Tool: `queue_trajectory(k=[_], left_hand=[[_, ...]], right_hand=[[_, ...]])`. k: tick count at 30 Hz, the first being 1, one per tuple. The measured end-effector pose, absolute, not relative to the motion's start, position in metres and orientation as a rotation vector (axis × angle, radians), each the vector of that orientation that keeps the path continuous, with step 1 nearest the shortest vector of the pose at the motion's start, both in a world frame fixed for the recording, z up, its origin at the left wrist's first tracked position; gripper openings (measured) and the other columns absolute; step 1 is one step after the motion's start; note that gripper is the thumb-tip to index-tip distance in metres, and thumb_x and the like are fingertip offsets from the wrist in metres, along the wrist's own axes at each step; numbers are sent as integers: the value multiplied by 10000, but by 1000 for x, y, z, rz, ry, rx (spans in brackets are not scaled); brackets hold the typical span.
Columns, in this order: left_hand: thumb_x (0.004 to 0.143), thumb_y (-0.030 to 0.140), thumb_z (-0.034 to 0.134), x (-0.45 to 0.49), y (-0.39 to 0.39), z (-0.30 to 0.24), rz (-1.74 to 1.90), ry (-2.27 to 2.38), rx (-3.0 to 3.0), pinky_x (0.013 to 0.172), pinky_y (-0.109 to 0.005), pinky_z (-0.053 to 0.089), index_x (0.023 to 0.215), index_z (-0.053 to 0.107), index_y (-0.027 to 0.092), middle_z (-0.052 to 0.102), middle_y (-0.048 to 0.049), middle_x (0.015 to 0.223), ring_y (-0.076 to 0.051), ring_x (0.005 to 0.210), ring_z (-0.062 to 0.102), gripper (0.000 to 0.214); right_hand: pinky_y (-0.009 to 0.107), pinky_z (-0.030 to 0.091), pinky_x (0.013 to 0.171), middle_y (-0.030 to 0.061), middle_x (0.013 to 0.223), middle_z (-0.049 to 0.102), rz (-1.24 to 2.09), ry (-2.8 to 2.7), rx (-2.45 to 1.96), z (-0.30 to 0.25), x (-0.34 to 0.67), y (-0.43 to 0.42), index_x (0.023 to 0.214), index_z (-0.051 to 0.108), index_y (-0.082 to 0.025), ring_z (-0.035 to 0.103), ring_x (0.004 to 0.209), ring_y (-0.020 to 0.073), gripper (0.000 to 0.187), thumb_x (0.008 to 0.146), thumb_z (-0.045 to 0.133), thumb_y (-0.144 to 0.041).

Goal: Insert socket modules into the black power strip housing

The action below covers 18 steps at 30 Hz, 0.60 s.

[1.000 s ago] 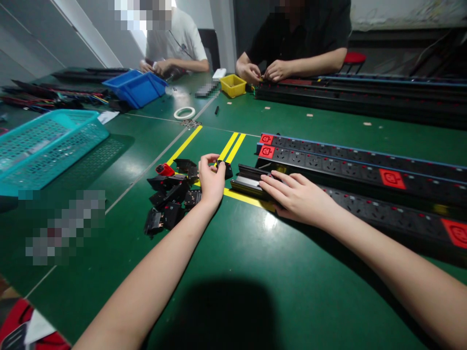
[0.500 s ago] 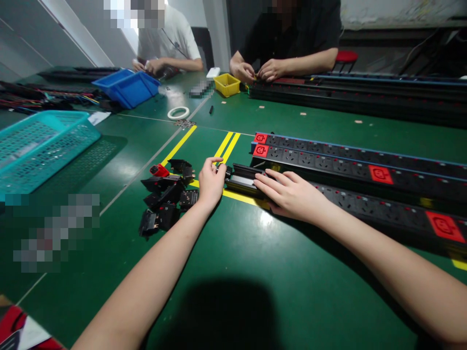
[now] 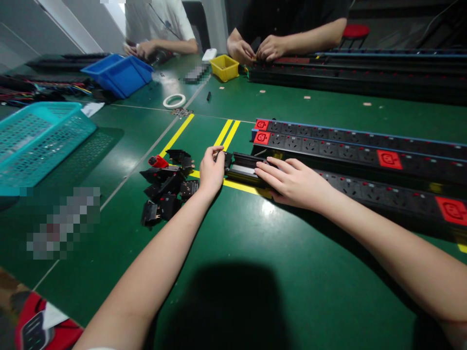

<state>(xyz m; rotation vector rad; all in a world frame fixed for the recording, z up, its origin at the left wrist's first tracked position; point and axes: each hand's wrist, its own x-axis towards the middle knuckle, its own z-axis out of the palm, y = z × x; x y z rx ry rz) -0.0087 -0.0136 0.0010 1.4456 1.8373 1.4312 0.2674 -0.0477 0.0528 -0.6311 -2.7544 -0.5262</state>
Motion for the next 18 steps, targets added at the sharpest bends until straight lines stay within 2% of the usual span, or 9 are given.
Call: queue_trajectory(k=[3,6,11,18], left_hand=[[949,348,542,-12,-8,-3,1566,1742,1342,1037,-372,538,1103,745,214,787,-82,1147,-232,1103,719,288],[940,375,535,-13,-5,-5,1600,1655,1308,1048,-367,523,1037,761,205,790,-86,1143,-238,1124,714,299],[952,363,474,-14,-6,-5,1597,1636,1343,987,-347,521,899,746,215,788,-60,1027,-228,1034,711,315],[1023,407,426,-13,-8,-5,1530,1639,1463,1014,-328,516,991,738,225,784,-68,1111,-217,1096,707,363]], right_hand=[[442,507,951,135,1533,641,-536,-2742,-628,53,267,-48,1463,600,-73,632,1351,354,535,961,637,-253],[441,509,949,131,1528,646,-543,-2739,-621,54,266,-48,1462,600,-71,637,1346,354,542,953,645,-253],[437,502,967,136,1536,638,-542,-2743,-625,52,267,-48,1467,596,-76,630,1353,358,554,950,660,-264],[432,504,969,134,1538,637,-536,-2748,-627,53,267,-48,1467,596,-75,620,1361,353,550,946,644,-246]])
